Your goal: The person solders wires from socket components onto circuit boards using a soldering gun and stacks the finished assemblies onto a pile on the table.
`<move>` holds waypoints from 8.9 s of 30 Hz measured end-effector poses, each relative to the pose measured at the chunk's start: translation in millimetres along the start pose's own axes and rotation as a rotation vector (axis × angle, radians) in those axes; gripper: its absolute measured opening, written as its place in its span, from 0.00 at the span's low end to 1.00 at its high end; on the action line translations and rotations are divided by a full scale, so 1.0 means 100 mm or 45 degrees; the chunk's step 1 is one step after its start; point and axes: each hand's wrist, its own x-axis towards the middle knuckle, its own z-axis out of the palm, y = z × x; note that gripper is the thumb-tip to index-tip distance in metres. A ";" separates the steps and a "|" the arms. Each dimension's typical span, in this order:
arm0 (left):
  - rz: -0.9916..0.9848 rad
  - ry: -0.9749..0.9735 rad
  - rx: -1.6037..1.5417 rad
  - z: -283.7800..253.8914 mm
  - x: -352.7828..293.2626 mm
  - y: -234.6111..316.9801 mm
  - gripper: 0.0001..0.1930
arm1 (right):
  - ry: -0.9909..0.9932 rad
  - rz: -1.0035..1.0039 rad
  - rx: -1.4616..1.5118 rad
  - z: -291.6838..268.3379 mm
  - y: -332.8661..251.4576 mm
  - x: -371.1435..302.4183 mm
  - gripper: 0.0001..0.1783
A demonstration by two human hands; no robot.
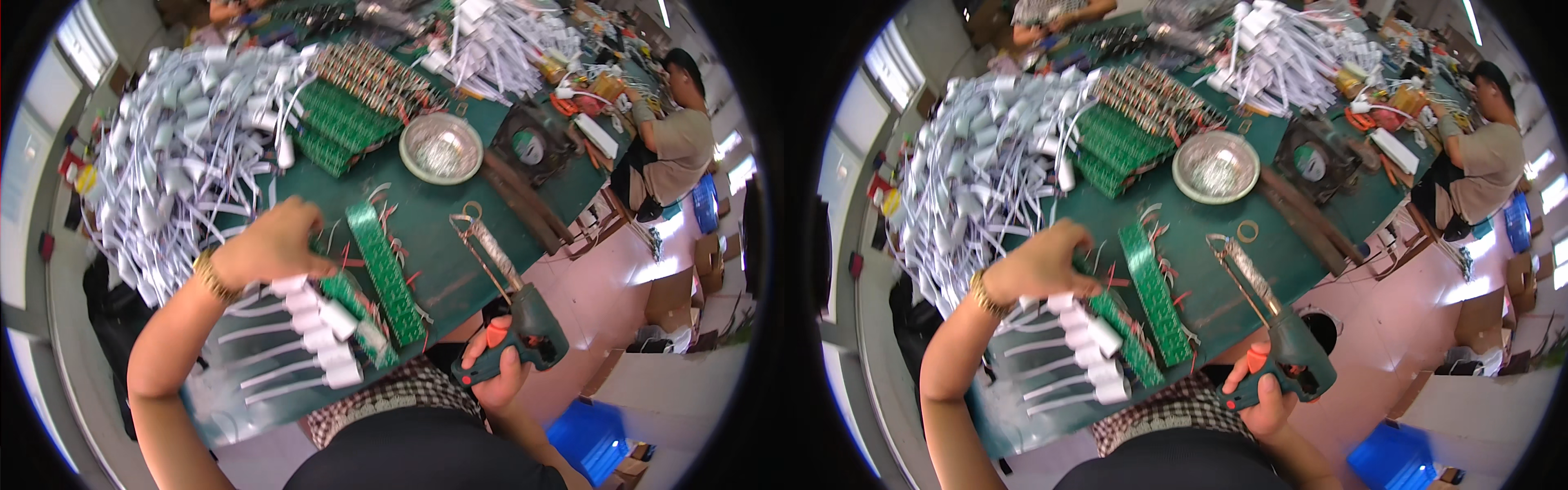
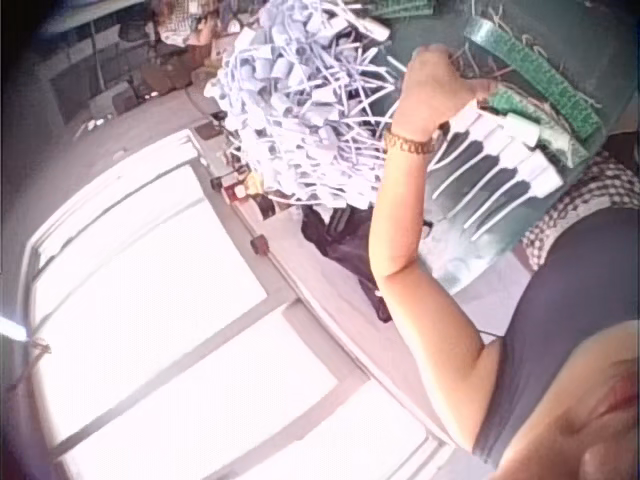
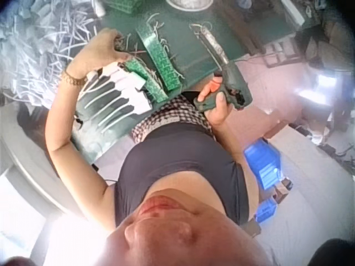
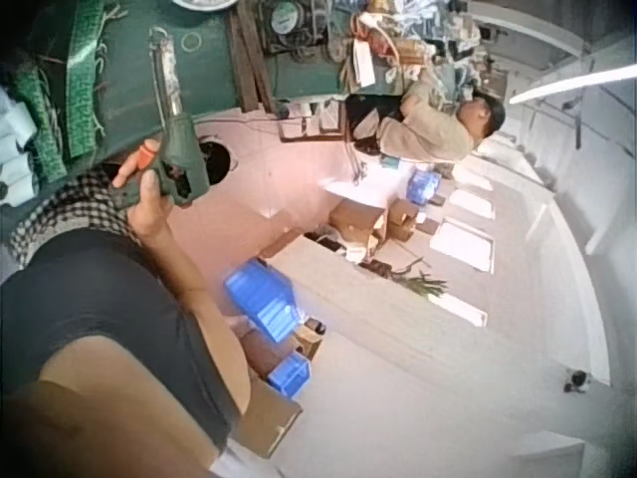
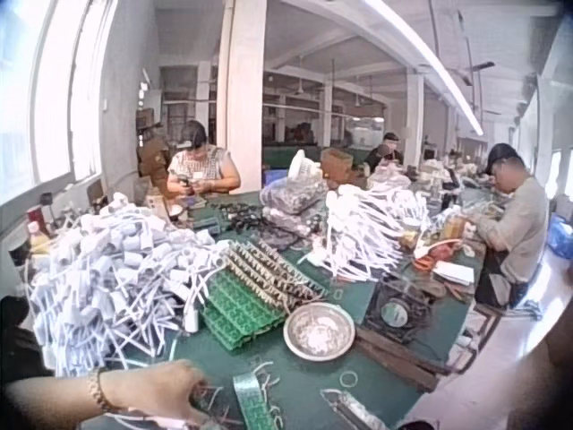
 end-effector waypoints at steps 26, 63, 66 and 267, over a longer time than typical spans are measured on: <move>0.295 0.670 -2.056 -1.96 4.09 0.82 0.10 | 0.711 -0.396 -0.048 -0.58 -0.15 0.41 0.20; 0.073 0.185 0.878 -0.33 0.88 -0.70 0.19 | 0.265 -0.013 0.155 -0.08 -0.05 0.25 0.22; 0.271 0.411 1.177 -0.19 0.85 -0.81 0.18 | 0.330 0.002 0.132 -0.15 -0.07 0.15 0.22; 0.075 0.731 -0.212 0.71 0.41 -0.24 0.13 | -1.152 0.172 -1.013 -0.08 0.13 1.09 0.19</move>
